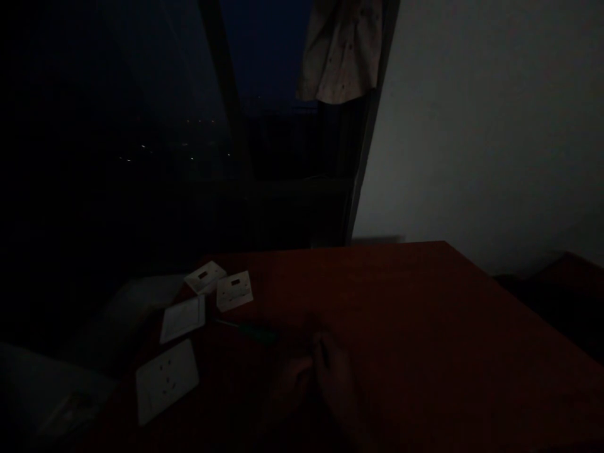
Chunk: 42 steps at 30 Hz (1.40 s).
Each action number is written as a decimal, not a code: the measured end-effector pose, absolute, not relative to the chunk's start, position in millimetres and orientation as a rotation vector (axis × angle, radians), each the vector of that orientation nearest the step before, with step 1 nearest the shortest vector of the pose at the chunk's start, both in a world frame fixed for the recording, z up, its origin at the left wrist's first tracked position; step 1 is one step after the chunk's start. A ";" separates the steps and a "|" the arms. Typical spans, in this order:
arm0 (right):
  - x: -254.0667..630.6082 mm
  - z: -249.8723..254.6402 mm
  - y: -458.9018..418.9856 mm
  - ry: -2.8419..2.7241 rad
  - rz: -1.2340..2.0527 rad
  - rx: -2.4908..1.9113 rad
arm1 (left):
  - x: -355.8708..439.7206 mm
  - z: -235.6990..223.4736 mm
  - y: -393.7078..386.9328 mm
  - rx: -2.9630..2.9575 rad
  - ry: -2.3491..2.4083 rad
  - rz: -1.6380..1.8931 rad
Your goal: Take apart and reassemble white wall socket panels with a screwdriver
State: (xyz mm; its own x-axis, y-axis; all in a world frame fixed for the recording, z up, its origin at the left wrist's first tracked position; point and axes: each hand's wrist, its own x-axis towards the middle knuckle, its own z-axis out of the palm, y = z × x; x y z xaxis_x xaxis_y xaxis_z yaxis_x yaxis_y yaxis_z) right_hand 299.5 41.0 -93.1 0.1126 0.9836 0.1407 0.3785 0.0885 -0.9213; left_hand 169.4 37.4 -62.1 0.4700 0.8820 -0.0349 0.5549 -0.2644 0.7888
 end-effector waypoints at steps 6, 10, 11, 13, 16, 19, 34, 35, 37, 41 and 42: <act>299.0 -90.6 41.9 -1.420 0.812 -1.451 | 169.3 -59.3 36.3 1.951 1.213 0.539; 299.5 -92.1 41.8 -1.424 0.819 -1.446 | 169.5 -58.0 35.8 1.939 1.224 0.540; 299.5 -92.5 41.5 -1.424 0.821 -1.446 | 169.6 -57.7 35.7 1.935 1.226 0.539; 299.4 -93.2 41.0 -1.421 0.825 -1.446 | 169.7 -57.2 35.6 1.930 1.232 0.542; 299.2 -93.6 40.5 -1.423 0.831 -1.441 | 169.6 -56.6 35.8 1.926 1.237 0.557; 299.5 -93.4 40.3 -1.427 0.834 -1.432 | 169.7 -55.8 35.8 1.925 1.234 0.572; 299.8 -93.8 41.4 -1.413 0.810 -1.446 | 168.9 -57.5 36.3 1.936 1.203 0.568; 299.9 -93.5 41.3 -1.415 0.812 -1.445 | 169.4 -58.1 36.4 1.935 1.199 0.569; 300.0 -92.6 41.0 -1.420 0.816 -1.441 | 170.1 -59.0 36.4 1.934 1.191 0.572; 300.1 -92.2 40.4 -1.421 0.819 -1.439 | 170.7 -60.2 36.1 1.930 1.193 0.568; 300.2 -92.7 40.4 -1.419 0.819 -1.438 | 170.7 -60.4 36.2 1.929 1.196 0.567</act>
